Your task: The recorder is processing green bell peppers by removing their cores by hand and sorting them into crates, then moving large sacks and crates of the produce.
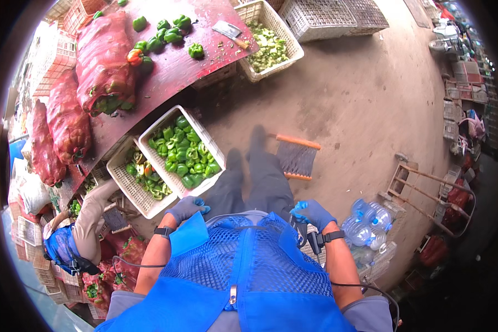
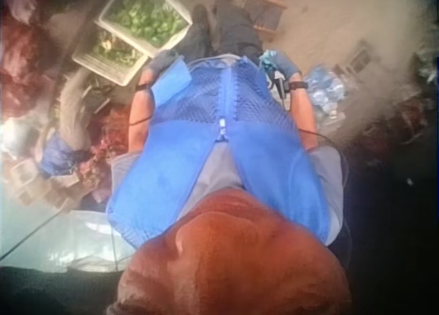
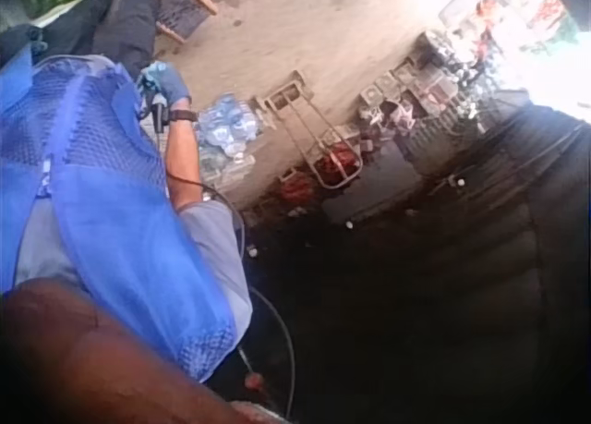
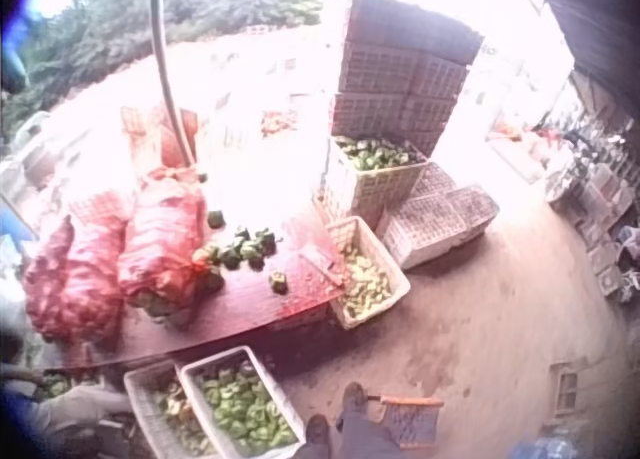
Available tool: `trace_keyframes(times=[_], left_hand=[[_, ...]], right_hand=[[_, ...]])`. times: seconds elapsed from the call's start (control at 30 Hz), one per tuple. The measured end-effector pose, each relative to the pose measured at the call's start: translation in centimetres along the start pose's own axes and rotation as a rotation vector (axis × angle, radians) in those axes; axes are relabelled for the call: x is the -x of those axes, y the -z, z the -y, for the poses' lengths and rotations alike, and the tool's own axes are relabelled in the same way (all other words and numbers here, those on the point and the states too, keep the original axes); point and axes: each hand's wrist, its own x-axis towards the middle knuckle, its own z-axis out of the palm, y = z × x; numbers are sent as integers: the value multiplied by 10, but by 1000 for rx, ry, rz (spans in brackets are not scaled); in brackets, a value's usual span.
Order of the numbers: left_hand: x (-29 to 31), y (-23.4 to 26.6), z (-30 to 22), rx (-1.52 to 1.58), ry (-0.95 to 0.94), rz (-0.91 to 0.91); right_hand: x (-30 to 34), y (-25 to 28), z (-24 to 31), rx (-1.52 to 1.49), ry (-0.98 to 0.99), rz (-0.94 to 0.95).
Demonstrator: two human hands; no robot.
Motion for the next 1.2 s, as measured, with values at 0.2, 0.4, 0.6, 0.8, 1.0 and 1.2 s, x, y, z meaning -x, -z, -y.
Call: trace_keyframes(times=[0.2,0.4,0.6,0.8,1.0,1.2], left_hand=[[-15,17,-17,28,-31,-57],[18,48,-77,399,-220,123],[24,68,-158,482,-404,333],[-1,116,-196,221,-391,500],[-97,197,-209,247,-302,581],[-241,251,-204,-138,-476,-151]], right_hand=[[-17,61,77,153,59,128],[-30,119,141,422,110,326],[-58,198,212,437,72,568],[-106,228,240,580,145,786],[-193,289,207,-70,-302,300],[-305,263,14,644,-277,10]])
